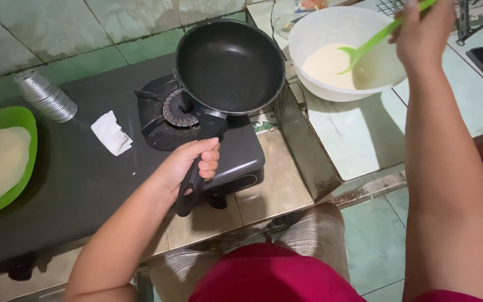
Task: The person cooks crepes in a frying pan on a gas stove and transfers them to a plate.
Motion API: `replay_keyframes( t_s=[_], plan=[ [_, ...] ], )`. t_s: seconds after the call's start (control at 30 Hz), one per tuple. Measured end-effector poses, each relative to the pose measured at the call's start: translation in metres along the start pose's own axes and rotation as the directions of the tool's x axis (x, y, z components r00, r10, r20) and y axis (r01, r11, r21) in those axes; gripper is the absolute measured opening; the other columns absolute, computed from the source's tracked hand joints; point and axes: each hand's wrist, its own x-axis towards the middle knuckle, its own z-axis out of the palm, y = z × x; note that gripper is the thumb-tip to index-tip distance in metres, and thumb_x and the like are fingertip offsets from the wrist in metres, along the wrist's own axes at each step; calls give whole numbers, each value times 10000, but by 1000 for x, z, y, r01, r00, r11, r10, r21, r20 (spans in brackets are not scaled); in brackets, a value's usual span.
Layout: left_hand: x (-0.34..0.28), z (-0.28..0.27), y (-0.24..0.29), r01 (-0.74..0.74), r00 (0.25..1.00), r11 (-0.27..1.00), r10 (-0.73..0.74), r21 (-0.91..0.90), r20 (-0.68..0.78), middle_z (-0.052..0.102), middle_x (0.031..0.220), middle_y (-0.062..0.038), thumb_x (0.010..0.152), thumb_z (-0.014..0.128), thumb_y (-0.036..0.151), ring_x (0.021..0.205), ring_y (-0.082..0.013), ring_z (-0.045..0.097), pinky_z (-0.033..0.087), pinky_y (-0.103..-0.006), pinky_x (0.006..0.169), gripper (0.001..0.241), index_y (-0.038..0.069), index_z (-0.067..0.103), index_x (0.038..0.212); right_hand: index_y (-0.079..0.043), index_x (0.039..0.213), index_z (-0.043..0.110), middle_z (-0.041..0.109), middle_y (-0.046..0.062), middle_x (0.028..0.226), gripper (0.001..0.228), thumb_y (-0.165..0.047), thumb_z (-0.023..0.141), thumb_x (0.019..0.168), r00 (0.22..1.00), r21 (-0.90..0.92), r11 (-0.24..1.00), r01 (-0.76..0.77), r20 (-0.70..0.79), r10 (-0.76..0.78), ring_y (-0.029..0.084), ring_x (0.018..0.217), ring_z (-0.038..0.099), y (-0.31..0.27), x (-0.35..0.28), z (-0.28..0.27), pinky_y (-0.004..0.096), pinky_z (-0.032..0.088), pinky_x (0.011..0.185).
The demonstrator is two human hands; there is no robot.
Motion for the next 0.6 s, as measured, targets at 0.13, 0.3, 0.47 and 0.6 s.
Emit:
replay_keyframes(
  t_s=[0.13, 0.3, 0.47, 0.6],
  plan=[
    [-1, 2, -1, 2, 1000, 1000, -2, 13, 16, 489, 714, 60, 1022, 617, 215, 582, -26, 439, 381, -194, 504, 204, 98, 519, 886, -3, 1268, 400, 735, 150, 1101, 168, 7, 516, 1148, 987, 192, 976, -101, 144, 73, 181, 784, 728, -2, -3, 7, 306, 643, 674],
    [0, -2, 0, 6, 999, 1000, -6, 6, 49, 490, 708, 64, 1023, 620, 217, 572, -26, 437, 385, -194, 497, 201, 104, 523, 888, 18, 1259, 428, 727, 131, 1100, 103, -36, 499, 1206, 954, 22, 998, -62, 297, 53, 160, 808, 692, -22, -7, -19, 299, 558, 638],
    [-3, 4, 3, -4, 1000, 1000, 3, 21, 30, 497, 713, 60, 1021, 618, 212, 579, -30, 447, 391, -197, 505, 199, 105, 519, 885, 41, 1103, 593, 706, 147, 981, 146, -41, 521, 1199, 974, -158, 986, 56, 225, -19, 177, 752, 651, -37, -8, -36, 319, 549, 644],
    [-6, 11, 3, -4, 1000, 1000, 4, 26, -15, 499, 712, 57, 1016, 614, 204, 579, -33, 452, 391, -198, 504, 186, 101, 522, 891, 62, 1205, 558, 717, 151, 1094, 98, -32, 534, 1217, 995, 86, 996, 5, 100, -14, 155, 800, 688, -7, -5, -12, 314, 590, 661]
  ],
)
